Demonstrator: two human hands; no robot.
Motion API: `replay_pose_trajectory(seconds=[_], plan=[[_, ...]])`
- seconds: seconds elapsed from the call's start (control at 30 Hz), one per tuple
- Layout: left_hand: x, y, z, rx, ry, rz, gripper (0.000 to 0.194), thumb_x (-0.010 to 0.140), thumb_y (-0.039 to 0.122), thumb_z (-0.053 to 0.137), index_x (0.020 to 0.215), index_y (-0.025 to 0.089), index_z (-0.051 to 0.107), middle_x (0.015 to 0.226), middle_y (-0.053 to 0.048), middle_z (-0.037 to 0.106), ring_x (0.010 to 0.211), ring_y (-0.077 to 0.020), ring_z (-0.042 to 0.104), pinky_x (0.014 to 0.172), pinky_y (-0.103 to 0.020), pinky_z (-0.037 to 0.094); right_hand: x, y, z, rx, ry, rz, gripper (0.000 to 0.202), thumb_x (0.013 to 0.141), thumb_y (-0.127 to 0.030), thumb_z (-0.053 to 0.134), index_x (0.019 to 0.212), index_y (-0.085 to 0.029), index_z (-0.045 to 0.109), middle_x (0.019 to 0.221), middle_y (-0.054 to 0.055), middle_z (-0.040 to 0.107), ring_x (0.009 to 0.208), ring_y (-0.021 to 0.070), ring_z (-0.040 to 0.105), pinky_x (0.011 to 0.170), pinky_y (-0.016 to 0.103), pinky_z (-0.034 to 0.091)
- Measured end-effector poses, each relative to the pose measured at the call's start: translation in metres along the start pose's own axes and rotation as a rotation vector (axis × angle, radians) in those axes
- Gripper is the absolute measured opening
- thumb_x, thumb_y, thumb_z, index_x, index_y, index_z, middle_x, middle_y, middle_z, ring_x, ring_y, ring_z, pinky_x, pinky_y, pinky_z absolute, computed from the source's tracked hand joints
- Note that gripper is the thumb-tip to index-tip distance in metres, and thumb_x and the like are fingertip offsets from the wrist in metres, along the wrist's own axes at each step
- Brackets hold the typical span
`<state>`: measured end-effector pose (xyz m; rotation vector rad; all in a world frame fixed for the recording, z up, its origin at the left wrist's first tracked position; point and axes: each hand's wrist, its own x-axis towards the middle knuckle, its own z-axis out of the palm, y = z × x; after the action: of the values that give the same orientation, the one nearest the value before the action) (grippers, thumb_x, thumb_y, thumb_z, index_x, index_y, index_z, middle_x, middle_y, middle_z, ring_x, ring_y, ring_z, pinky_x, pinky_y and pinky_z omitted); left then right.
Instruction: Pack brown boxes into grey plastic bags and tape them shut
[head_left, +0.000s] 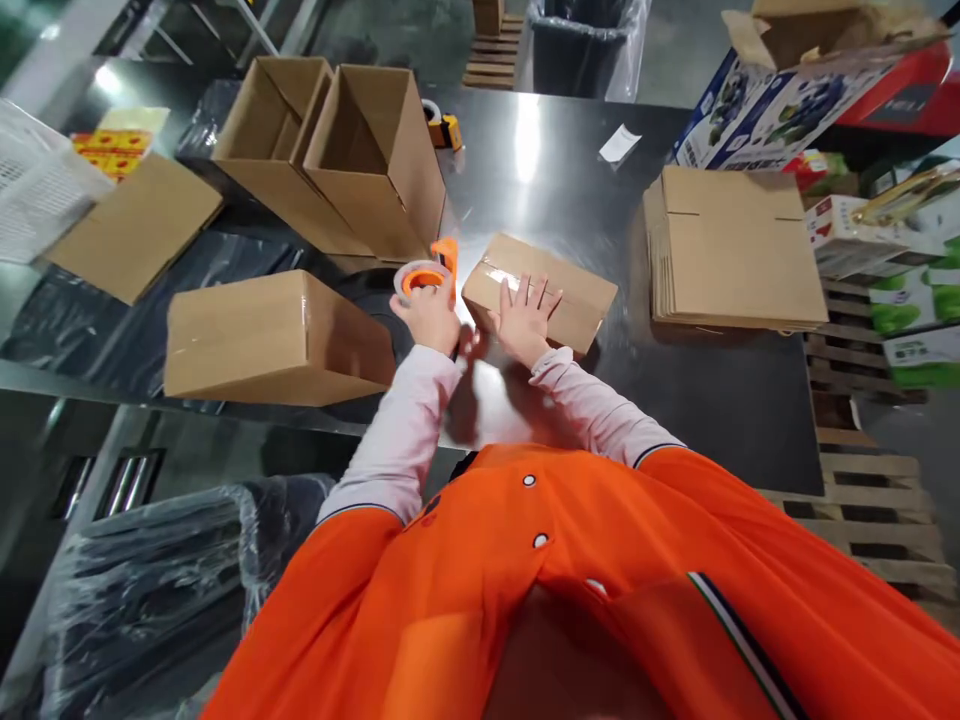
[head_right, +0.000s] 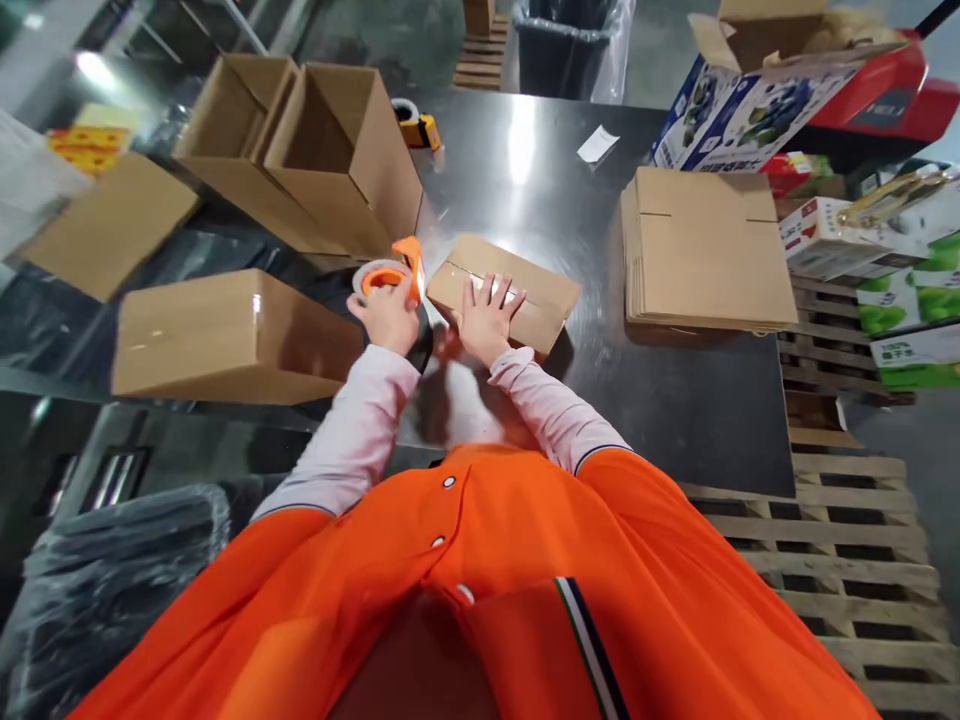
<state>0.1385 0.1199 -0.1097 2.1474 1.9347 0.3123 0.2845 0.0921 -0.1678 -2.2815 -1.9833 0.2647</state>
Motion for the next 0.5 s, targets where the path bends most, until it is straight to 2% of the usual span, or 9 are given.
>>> replay_pose_trajectory(seconds=[0.1, 0.17, 0.2, 0.27, 0.33, 0.43, 0.5], plan=[[0.005, -0.019, -0.02, 0.04, 0.214, -0.065, 0.063, 0.1, 0.017, 0.048, 0.162, 0.022, 0.059, 0.132, -0.018, 0.069, 0.134, -0.0381, 0.054, 0.127, -0.074, 0.019, 0.001, -0.002, -0.001, -0.004, -0.018, -0.001, 0.074, 0.111, -0.046, 0.045, 0.177, -0.015, 0.031, 0.182, 0.028, 0.017, 0.168, 0.0557, 0.015, 0.123, 0.091, 0.004], [0.004, -0.021, -0.025, 0.038, 0.314, -0.117, 0.063, 0.104, 0.02, 0.047, 0.166, 0.022, 0.054, 0.135, -0.017, 0.068, 0.135, -0.0368, 0.051, 0.128, -0.074, 0.01, 0.002, -0.003, 0.0, -0.007, -0.028, 0.003, 0.074, 0.111, -0.047, 0.044, 0.177, -0.015, 0.031, 0.182, 0.026, 0.017, 0.168, 0.0545, 0.015, 0.123, 0.09, 0.004], [0.003, -0.019, -0.021, 0.035, 0.291, -0.118, 0.062, 0.105, 0.02, 0.047, 0.167, 0.021, 0.052, 0.135, -0.017, 0.067, 0.135, -0.0359, 0.05, 0.128, -0.075, 0.007, 0.002, -0.003, 0.001, -0.006, -0.027, 0.004, 0.075, 0.111, -0.047, 0.044, 0.177, -0.015, 0.03, 0.183, 0.026, 0.016, 0.168, 0.0548, 0.015, 0.123, 0.09, 0.005], [-0.001, -0.011, -0.003, 0.026, 0.129, -0.066, 0.06, 0.106, 0.016, 0.046, 0.165, 0.019, 0.054, 0.134, -0.017, 0.068, 0.133, -0.0336, 0.05, 0.126, -0.075, 0.006, -0.001, -0.003, 0.001, 0.0, -0.02, 0.001, 0.074, 0.111, -0.047, 0.043, 0.177, -0.014, 0.031, 0.183, 0.026, 0.016, 0.167, 0.0565, 0.015, 0.122, 0.091, 0.005], [-0.003, -0.006, 0.015, 0.008, -0.041, -0.014, 0.056, 0.106, 0.011, 0.047, 0.161, 0.017, 0.06, 0.135, -0.018, 0.07, 0.131, -0.0313, 0.052, 0.125, -0.073, 0.014, -0.006, 0.0, -0.002, 0.0, -0.013, -0.015, 0.073, 0.111, -0.045, 0.044, 0.176, -0.014, 0.031, 0.182, 0.027, 0.018, 0.166, 0.0577, 0.016, 0.121, 0.091, 0.007], [-0.01, -0.015, 0.023, -0.007, -0.079, -0.032, 0.053, 0.104, 0.009, 0.053, 0.156, 0.016, 0.063, 0.141, -0.019, 0.069, 0.134, -0.0314, 0.054, 0.124, -0.068, 0.022, -0.005, 0.009, -0.021, -0.018, -0.027, -0.09, 0.073, 0.11, -0.047, 0.05, 0.174, -0.014, 0.038, 0.178, 0.029, 0.028, 0.162, 0.0569, 0.026, 0.125, 0.086, 0.008], [-0.022, -0.025, 0.015, 0.01, -0.063, -0.062, 0.053, 0.104, 0.01, 0.054, 0.156, 0.016, 0.063, 0.14, -0.019, 0.07, 0.135, -0.0332, 0.055, 0.124, -0.067, 0.023, 0.011, 0.016, -0.042, 0.013, -0.076, -0.129, 0.068, 0.109, -0.054, 0.053, 0.164, -0.013, 0.054, 0.169, 0.03, 0.044, 0.155, 0.0538, 0.039, 0.126, 0.083, 0.014]])
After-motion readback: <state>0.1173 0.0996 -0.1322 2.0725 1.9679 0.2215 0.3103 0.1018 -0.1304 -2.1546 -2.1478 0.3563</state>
